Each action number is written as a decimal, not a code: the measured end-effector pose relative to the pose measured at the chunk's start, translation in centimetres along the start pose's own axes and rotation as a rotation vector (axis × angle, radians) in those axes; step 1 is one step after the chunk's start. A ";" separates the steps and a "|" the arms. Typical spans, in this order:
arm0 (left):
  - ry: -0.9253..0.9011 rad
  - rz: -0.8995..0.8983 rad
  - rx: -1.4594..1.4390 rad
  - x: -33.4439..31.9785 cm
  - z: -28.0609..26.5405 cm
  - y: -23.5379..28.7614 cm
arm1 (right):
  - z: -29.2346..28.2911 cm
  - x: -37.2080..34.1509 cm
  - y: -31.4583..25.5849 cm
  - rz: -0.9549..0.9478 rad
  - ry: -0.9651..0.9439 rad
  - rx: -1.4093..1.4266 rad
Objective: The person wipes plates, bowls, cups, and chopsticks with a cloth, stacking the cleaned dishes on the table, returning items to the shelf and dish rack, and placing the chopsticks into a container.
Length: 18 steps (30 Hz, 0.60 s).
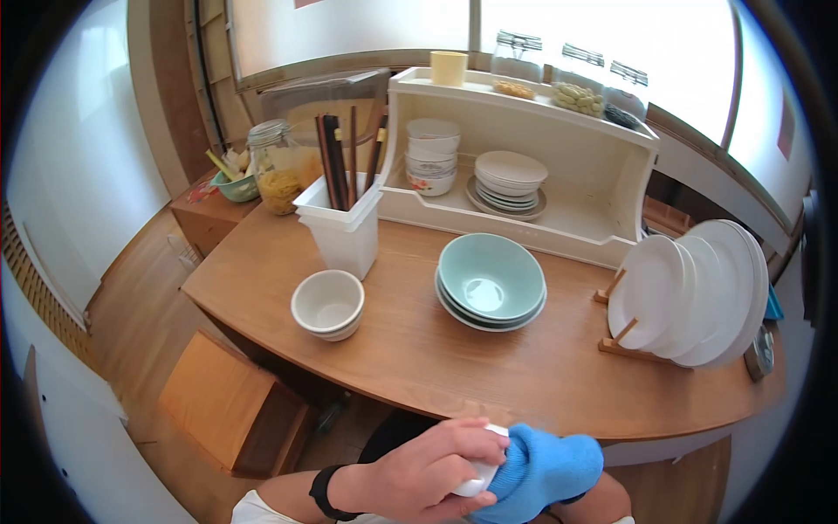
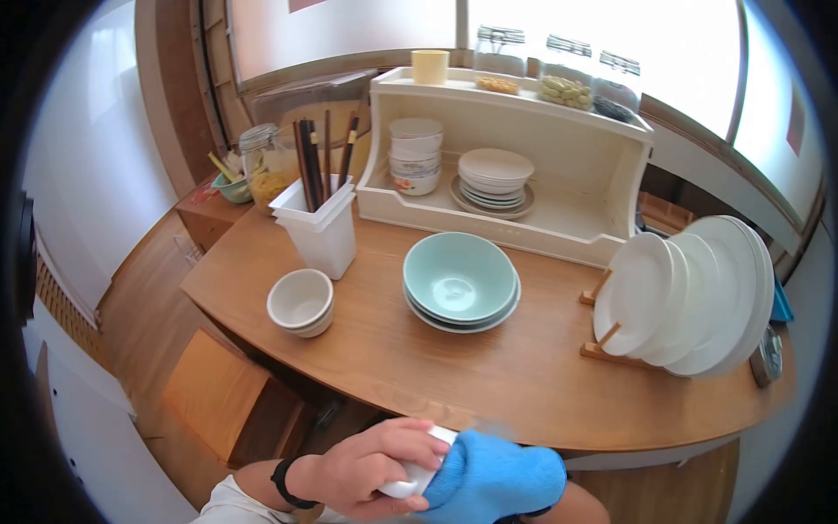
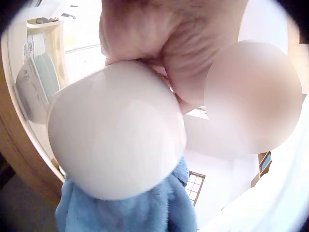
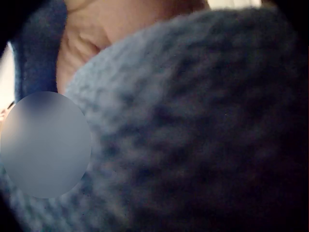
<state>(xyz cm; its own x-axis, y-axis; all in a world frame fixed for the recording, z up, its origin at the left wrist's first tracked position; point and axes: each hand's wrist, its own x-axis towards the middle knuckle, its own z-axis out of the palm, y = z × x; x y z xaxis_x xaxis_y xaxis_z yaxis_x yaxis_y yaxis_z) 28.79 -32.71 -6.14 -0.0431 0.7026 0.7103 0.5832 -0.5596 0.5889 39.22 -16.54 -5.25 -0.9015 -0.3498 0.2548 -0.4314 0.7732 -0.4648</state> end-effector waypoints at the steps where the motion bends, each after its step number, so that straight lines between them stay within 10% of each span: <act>1: 0.013 -0.014 -0.014 0.2 -0.2 0.3 | 0.9 1.4 -0.6 0.007 0.037 0.024; 18: 0.756 0.032 0.336 -4.7 -0.8 -8.7 | 2.6 0.0 1.8 0.252 0.646 0.444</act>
<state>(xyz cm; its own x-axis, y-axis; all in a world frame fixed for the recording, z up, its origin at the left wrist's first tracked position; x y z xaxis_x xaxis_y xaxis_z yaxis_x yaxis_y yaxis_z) 23.26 -31.54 -14.28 -0.4861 0.1365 0.8632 0.7996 -0.3291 0.5023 38.30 -16.52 -8.32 -0.8344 0.2843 0.4722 -0.3140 0.4590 -0.8311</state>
